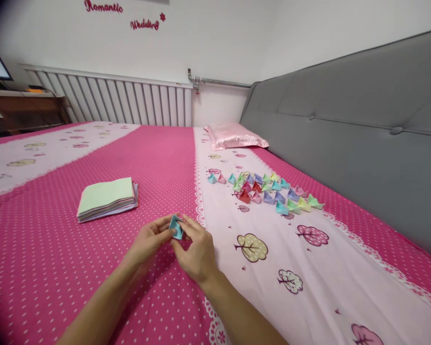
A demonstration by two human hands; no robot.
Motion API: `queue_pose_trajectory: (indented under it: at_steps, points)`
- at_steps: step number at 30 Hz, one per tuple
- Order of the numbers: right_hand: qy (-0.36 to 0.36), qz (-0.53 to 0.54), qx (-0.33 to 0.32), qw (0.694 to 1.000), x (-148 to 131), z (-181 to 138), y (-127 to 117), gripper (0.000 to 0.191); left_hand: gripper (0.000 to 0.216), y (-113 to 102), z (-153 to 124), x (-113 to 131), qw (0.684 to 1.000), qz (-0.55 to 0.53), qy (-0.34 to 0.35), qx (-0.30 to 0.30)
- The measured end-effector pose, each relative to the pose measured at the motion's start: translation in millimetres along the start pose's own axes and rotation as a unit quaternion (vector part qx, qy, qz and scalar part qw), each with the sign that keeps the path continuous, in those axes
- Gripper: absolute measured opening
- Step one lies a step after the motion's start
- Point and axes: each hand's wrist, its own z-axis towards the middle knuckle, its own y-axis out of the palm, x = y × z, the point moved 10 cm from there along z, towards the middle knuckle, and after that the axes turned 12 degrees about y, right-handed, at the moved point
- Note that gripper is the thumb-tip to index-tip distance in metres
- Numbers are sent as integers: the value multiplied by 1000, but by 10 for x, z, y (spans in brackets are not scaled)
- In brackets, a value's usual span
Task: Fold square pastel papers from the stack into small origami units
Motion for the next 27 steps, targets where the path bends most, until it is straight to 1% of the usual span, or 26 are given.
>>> queue_pose_trajectory:
  at_steps: [4,10,14,20,25,27]
  points:
    - [-35,-45,-18,998,-67,-39,56,51,43,-50,-14,23,1000,3,-3,30]
    - [-68,-74,-10,995,-135,-82,62,53,45,-92,-20,38,999,2,-3,48]
    - [-61,-83,22,994,-127,-77,-4,41,45,-121,-13,39,999,4,-4,53]
    - [-38,-85,36,995,-63,-50,-47,21,46,-146,5,22,999,13,-3,50]
    - [-34,-87,41,995,-40,-39,-60,13,45,-149,9,31,999,7,0,53]
    - [-31,-92,42,994,-36,-40,-59,13,45,-144,5,27,999,9,-4,48]
